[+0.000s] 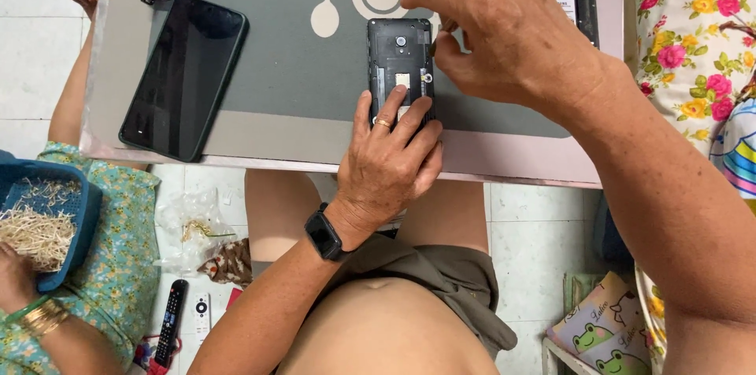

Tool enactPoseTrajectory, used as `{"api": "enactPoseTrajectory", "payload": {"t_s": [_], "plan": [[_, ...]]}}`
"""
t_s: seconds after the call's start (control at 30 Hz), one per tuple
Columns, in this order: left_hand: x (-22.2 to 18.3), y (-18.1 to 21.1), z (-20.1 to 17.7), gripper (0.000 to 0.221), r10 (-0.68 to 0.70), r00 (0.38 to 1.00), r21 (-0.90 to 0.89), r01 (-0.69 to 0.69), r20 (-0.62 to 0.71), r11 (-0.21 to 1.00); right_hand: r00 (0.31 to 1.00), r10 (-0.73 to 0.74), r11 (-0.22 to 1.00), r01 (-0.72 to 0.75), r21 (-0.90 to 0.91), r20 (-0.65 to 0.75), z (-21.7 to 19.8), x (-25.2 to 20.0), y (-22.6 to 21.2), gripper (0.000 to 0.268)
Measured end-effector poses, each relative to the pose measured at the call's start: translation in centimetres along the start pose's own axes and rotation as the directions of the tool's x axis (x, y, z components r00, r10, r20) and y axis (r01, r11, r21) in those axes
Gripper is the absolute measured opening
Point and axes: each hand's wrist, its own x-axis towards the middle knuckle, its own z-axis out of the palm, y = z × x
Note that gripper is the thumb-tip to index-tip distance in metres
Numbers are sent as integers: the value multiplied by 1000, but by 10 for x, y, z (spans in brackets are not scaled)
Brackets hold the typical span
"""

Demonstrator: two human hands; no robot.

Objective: A person uses a precision tool to adjust or repair the internal SIM and SD card slots of a disassembled mobile phone.

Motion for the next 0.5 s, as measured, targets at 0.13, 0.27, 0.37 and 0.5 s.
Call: {"api": "enactPoseTrajectory", "payload": {"t_s": [0.13,0.27,0.37,0.5], "plan": [[0,0,0,12,-5,1000,-18,5,-17,1000,999,-14,989,9,145,36,-2,4,-2,59],[0,1,-1,13,-7,1000,-21,7,-6,1000,998,25,991,-33,133,61,-5,8,-5,37],[1,1,-3,17,-10,1000,-4,10,28,1000,998,18,996,-23,-91,-61,17,-1,13,24],[2,1,-4,17,-7,1000,-7,7,11,1000,999,0,997,4,75,-47,5,-1,8,36]]}}
